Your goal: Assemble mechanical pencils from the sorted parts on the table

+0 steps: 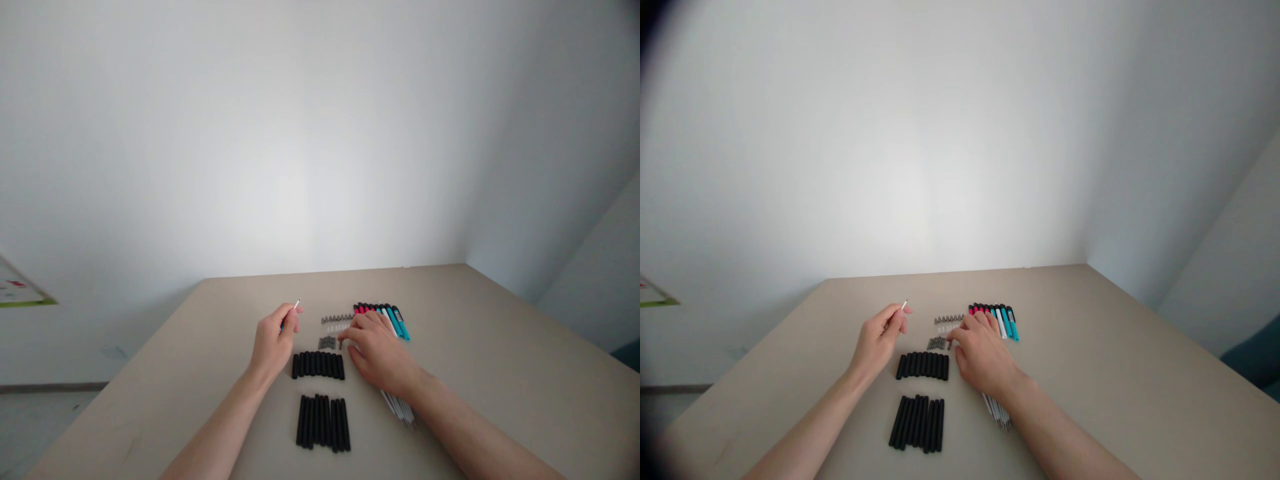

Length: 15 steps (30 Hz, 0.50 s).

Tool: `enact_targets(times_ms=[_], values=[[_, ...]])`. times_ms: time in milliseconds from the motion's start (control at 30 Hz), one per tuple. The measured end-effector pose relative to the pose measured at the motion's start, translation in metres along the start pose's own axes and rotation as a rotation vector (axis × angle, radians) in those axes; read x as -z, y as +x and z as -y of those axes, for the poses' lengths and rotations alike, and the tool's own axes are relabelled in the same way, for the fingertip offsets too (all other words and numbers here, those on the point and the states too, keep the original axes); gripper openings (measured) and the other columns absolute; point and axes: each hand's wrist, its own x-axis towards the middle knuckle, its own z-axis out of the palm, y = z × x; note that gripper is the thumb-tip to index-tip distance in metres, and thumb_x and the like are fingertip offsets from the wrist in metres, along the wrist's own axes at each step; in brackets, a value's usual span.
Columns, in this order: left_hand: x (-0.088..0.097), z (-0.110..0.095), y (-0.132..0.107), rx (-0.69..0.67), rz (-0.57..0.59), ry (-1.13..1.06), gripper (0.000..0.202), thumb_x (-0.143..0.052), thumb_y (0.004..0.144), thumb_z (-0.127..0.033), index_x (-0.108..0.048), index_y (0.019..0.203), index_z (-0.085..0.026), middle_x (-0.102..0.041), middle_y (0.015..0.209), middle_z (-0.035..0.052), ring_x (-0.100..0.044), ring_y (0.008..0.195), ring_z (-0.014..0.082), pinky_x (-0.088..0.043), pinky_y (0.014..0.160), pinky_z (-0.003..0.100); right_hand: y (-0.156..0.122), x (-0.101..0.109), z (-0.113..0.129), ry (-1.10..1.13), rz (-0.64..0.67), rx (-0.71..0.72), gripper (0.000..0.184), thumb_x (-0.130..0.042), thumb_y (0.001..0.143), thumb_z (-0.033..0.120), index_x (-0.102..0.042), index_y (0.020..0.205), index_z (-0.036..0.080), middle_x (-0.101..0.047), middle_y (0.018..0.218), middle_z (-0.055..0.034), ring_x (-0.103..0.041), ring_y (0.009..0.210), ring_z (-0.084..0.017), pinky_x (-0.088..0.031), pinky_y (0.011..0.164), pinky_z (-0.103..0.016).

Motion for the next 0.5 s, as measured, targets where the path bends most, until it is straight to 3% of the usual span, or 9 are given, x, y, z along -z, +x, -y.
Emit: enact_targets(times_ms=[200,500], values=[[0.0003,-0.0035,-0.0009,-0.036,0.060,0.079,0.020,-0.043,0.091,-0.032,-0.058,0.089,-0.018,-0.058,0.062,-0.0021,-0.048,0.053,0.0120,-0.035,0.054,0.021,0.0017,-0.0042,-0.0021,-0.004,0.014,0.002,0.022,-0.054,0.084,0.012,-0.071,0.090,0.026,-0.060,0.091,-0.0050,-0.049,0.096,-0.023,-0.032,0.093,-0.042],[0.0003,-0.0029,-0.0011,-0.211,0.204,0.196,0.026,-0.038,0.094,-0.023,-0.062,0.090,-0.016,-0.063,0.077,0.0029,-0.058,0.071,0.0146,-0.043,0.069,0.024,0.0042,-0.0097,-0.0046,-0.036,-0.031,-0.004,0.012,-0.062,0.081,0.012,-0.069,0.079,0.023,-0.061,0.089,-0.0042,-0.051,0.093,-0.023,-0.034,0.087,-0.039]])
